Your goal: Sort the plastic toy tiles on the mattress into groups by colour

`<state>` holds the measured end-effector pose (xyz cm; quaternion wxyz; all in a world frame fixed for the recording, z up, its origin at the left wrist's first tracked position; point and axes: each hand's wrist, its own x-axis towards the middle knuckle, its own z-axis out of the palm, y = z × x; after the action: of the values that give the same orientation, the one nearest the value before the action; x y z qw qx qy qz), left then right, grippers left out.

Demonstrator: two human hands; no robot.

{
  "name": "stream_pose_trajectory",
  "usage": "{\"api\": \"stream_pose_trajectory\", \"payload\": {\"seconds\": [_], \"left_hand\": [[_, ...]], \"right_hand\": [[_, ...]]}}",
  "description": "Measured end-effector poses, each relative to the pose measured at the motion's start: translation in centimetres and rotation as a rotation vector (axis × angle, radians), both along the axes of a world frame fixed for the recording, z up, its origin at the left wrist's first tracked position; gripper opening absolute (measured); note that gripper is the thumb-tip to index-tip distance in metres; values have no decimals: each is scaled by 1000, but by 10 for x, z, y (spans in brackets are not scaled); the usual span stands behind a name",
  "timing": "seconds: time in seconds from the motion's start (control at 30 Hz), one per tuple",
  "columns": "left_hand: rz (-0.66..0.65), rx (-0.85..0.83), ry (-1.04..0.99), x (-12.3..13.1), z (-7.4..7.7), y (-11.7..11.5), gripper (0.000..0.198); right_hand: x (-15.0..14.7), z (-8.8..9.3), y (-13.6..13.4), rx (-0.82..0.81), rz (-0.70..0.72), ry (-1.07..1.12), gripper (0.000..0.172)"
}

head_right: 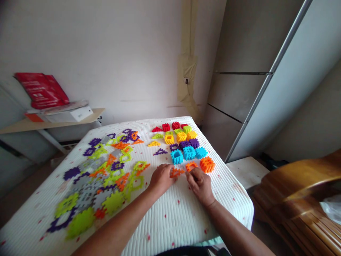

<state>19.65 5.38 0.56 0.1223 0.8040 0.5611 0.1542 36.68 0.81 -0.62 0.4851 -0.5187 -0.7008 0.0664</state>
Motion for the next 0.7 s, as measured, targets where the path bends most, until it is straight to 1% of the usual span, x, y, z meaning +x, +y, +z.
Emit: {"api": "stream_pose_trajectory", "payload": {"seconds": [0.13, 0.3, 0.43, 0.5, 0.57, 0.63, 0.7], "left_hand": [[-8, -1, 16, 6, -4, 2, 26], [0, -17, 10, 8, -4, 1, 28], [-34, -13, -64, 2, -6, -3, 38], [-40, -4, -124, -10, -6, -4, 38], [-16, 37, -137, -28, -4, -5, 30], [23, 94, -82, -50, 1, -4, 26], [68, 124, 10, -74, 7, -1, 28]], "right_hand": [[-5, 3, 0, 28, 27, -4, 30], [-4, 0, 0, 10, 60, -40, 29], [-4, -1, -1, 10, 101, -59, 29], [-5, -1, -2, 14, 119, -66, 29], [-5, 0, -3, 14, 131, -87, 29], [-5, 0, -3, 18, 132, -114, 28], [-6, 0, -3, 26, 131, -137, 28]]}}
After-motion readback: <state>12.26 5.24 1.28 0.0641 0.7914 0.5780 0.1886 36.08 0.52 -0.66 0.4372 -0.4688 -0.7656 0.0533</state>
